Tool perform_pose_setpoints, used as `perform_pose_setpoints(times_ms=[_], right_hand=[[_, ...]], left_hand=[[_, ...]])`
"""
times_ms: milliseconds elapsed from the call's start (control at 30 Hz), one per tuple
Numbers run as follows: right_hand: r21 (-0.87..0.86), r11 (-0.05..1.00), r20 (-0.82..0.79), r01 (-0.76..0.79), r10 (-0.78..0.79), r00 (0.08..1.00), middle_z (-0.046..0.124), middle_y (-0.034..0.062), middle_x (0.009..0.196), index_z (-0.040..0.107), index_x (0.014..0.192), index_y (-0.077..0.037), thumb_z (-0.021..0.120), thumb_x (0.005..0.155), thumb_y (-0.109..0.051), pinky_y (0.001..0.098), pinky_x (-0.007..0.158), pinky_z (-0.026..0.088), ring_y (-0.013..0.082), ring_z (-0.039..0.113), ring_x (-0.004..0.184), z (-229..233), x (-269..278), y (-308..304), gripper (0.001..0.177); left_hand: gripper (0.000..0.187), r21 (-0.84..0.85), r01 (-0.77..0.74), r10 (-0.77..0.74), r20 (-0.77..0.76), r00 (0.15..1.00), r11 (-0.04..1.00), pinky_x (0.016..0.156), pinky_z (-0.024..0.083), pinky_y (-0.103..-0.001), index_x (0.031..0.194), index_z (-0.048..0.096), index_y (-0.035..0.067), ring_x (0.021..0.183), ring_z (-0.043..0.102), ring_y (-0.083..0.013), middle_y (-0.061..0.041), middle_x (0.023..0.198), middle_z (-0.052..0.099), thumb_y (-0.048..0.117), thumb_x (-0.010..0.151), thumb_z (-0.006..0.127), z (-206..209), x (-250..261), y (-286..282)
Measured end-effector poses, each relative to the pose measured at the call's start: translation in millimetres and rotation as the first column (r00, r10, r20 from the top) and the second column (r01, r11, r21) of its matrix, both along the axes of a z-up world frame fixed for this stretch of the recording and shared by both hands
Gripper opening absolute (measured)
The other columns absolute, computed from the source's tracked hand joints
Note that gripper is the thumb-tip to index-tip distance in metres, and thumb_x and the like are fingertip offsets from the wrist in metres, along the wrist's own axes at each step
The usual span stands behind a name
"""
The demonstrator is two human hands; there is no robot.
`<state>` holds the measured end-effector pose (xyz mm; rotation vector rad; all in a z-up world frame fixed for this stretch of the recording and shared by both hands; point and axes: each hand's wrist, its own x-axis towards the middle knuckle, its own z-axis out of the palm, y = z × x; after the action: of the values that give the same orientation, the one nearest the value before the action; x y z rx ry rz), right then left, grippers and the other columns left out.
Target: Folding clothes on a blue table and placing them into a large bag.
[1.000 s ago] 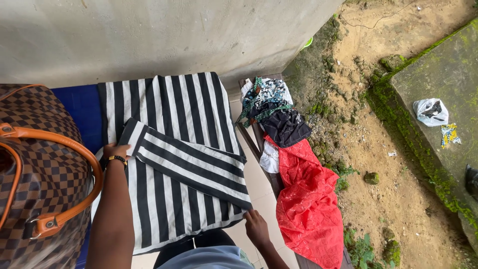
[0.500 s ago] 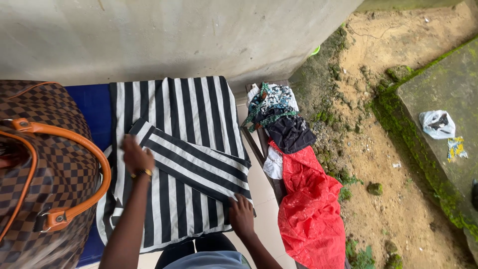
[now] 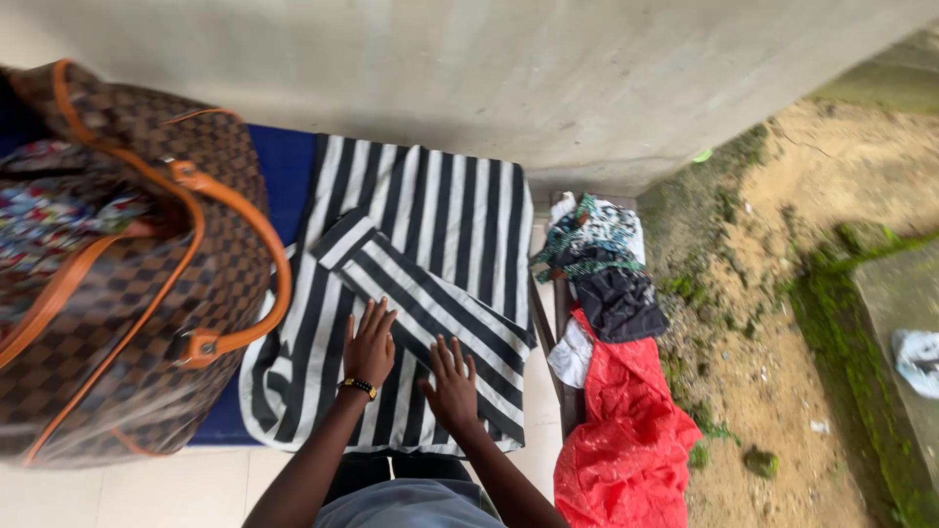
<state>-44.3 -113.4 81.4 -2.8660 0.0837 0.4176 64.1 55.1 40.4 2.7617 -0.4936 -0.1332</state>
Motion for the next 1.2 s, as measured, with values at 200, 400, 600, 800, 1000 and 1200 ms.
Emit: perform_pose_setpoints(times_ms=[200, 400, 600, 800, 1000, 1200], right_hand=[[0.107, 0.906, 0.139, -0.41, 0.394, 0.908, 0.024, 0.011, 0.168, 0.031, 0.158, -0.007, 0.057, 0.101, -0.039, 0.0556, 0.123, 0.015, 0.0295, 0.011, 0.157, 3.5, 48.3, 90.3, 0.071], [0.169, 0.761, 0.333, -0.626, 0.554, 0.763, 0.042, 0.009, 0.162, 0.046, 0.154, -0.008, 0.059, 0.1, -0.013, 0.0504, 0.126, 0.028, 0.027, 0.029, 0.159, -1.8, 89.0, 156.2, 0.056], [0.224, 0.641, 0.409, -0.734, 0.622, 0.668, 0.062, 0.0112, 0.14, 0.06, 0.133, -0.008, 0.062, 0.092, -0.009, 0.0468, 0.118, 0.039, 0.0283, 0.048, 0.144, -18.9, 125.7, 196.2, 0.041], [0.288, 0.818, 0.128, -0.498, 0.482, 0.867, 0.071, 0.0139, 0.118, 0.067, 0.115, -0.01, 0.058, 0.098, -0.017, 0.0481, 0.105, 0.047, 0.0327, 0.065, 0.119, -65.8, 147.9, 203.2, 0.02], [0.672, 0.736, -0.063, 0.084, -0.057, 0.996, 0.073, 0.022, 0.098, 0.058, 0.118, 0.001, 0.059, 0.098, -0.043, 0.0529, 0.081, 0.056, 0.0426, 0.072, 0.096, -93.9, 186.8, 200.7, 0.048], [0.544, 0.806, -0.313, 0.235, -0.065, 0.948, 0.077, 0.025, 0.092, 0.066, 0.113, -0.003, 0.064, 0.089, -0.052, 0.0474, 0.078, 0.053, 0.0389, 0.074, 0.093, -29.9, 201.6, 210.6, 0.055]], left_hand=[[0.049, -0.076, -0.353, 0.356, 0.023, 0.934, 0.933, 0.127, 0.018, -0.052, 0.146, 0.051, 0.02, 0.158, 0.021, -0.0203, 0.0, 0.168, 0.031, 0.015, 0.097, 0.055, 8.4, -38.2, 63.2], [0.053, 0.005, -0.613, 0.611, 0.08, 0.788, 0.79, 0.124, 0.02, -0.054, 0.145, 0.049, 0.018, 0.154, 0.03, -0.0215, -0.003, 0.165, 0.038, 0.013, 0.093, 0.058, 9.0, -59.1, 121.6], [0.058, -0.074, -0.823, 0.822, -0.055, 0.567, 0.563, 0.107, 0.037, -0.055, 0.148, 0.047, 0.013, 0.126, 0.055, -0.0313, -0.012, 0.142, 0.057, 0.026, 0.094, 0.064, -8.8, -56.4, 139.5], [0.044, 0.005, -0.853, 0.839, -0.186, 0.511, 0.521, 0.099, 0.04, -0.056, 0.126, 0.063, 0.011, 0.119, 0.057, -0.0332, -0.013, 0.121, 0.066, 0.044, 0.097, 0.067, -7.2, -47.0, 138.3], [0.017, -0.093, -0.778, 0.773, -0.089, 0.629, 0.622, 0.095, 0.045, -0.048, 0.09, 0.079, 0.015, 0.116, 0.056, -0.0322, -0.011, 0.114, 0.069, 0.027, 0.085, 0.068, -11.6, -40.7, 132.8], [0.023, -0.177, -0.579, 0.581, -0.044, 0.813, 0.796, 0.093, 0.05, -0.039, 0.112, 0.074, 0.005, 0.109, 0.06, -0.0249, -0.008, 0.117, 0.07, 0.01, 0.096, 0.059, 3.4, -55.3, 115.8]])
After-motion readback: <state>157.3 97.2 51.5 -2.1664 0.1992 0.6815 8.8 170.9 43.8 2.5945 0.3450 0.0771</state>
